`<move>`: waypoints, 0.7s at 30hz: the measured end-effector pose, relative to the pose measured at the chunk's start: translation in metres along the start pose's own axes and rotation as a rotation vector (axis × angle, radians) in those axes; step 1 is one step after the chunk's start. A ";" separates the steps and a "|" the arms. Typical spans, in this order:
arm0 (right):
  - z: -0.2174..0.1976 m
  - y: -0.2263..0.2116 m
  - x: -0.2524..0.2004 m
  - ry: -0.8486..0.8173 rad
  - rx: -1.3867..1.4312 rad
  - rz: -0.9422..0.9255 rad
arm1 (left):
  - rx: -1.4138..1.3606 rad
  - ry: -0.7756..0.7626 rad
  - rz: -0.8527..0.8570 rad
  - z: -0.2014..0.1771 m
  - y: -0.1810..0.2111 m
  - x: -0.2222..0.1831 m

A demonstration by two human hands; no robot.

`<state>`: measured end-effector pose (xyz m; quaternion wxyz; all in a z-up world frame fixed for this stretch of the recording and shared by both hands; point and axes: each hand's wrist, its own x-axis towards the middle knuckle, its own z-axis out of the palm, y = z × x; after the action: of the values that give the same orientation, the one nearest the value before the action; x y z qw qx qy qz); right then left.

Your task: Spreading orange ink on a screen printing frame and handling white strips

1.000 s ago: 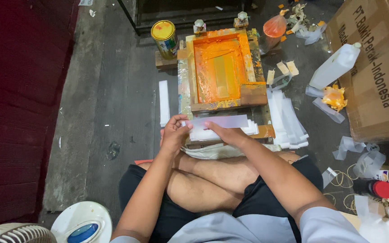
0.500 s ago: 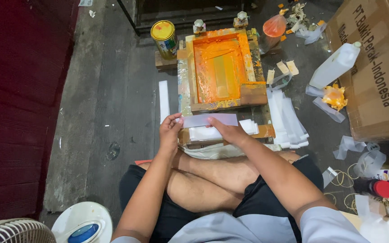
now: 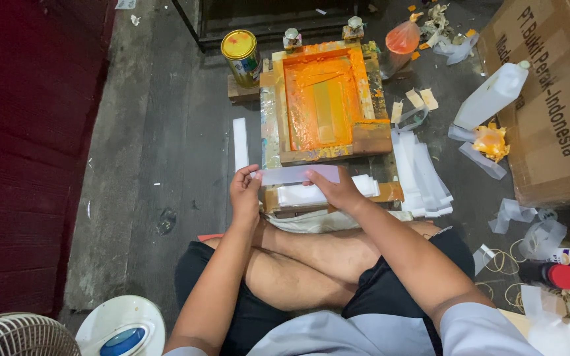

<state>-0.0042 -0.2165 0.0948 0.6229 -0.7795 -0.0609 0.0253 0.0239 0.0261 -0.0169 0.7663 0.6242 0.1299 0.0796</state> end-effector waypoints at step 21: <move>-0.008 0.022 0.012 0.086 -0.014 -0.189 | 0.001 0.157 0.021 0.006 0.025 -0.007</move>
<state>0.0105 -0.2273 0.0754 0.6189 -0.7751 -0.1075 -0.0674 0.0197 0.0241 0.0095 0.7527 0.6175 0.1834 0.1362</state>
